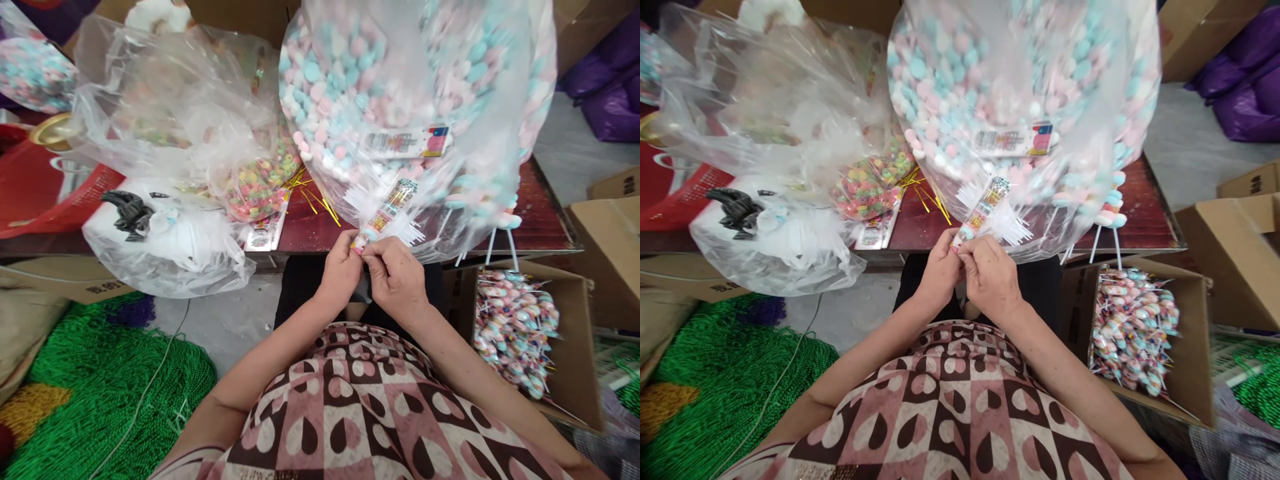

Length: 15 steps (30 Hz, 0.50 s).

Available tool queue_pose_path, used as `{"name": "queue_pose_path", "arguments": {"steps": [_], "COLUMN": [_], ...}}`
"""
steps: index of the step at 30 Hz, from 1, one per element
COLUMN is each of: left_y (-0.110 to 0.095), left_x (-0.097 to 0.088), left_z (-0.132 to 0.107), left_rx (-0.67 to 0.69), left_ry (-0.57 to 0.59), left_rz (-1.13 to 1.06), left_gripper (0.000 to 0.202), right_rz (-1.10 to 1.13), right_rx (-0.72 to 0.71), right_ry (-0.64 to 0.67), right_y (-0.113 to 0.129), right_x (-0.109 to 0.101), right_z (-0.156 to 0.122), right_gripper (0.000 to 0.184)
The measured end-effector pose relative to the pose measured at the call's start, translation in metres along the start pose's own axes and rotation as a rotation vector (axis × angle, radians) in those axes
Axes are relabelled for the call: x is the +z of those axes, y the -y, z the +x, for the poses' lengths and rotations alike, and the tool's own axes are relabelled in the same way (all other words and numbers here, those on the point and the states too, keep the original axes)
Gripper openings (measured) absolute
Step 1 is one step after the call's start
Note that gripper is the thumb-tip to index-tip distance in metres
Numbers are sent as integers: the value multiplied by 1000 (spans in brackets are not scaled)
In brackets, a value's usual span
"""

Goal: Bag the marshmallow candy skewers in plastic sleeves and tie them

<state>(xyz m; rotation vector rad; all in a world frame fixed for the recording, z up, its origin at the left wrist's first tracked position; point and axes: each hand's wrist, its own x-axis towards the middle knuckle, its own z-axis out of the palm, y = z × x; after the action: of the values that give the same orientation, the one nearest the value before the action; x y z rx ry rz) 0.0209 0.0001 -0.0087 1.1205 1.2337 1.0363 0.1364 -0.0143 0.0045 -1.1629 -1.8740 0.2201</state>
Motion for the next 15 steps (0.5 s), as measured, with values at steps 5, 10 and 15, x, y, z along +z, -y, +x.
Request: {"name": "queue_pose_path", "arguments": {"steps": [5,10,15], "left_y": [-9,-15,-17], "left_x": [-8,-12,-12], "left_z": [4,7,8], "left_rx": [104,116,64], "left_ry": [109,139,253], "left_rz": [450,793,618], "left_gripper": [21,31,35], "right_rz": [84,126,65], "right_rx": [220,307,304], "right_ry": [-31,-29,-20], "right_y": [-9,-14,-15], "right_x": [-2,1,5], "right_z": [-7,-10,-7], "right_gripper": [9,12,19]}}
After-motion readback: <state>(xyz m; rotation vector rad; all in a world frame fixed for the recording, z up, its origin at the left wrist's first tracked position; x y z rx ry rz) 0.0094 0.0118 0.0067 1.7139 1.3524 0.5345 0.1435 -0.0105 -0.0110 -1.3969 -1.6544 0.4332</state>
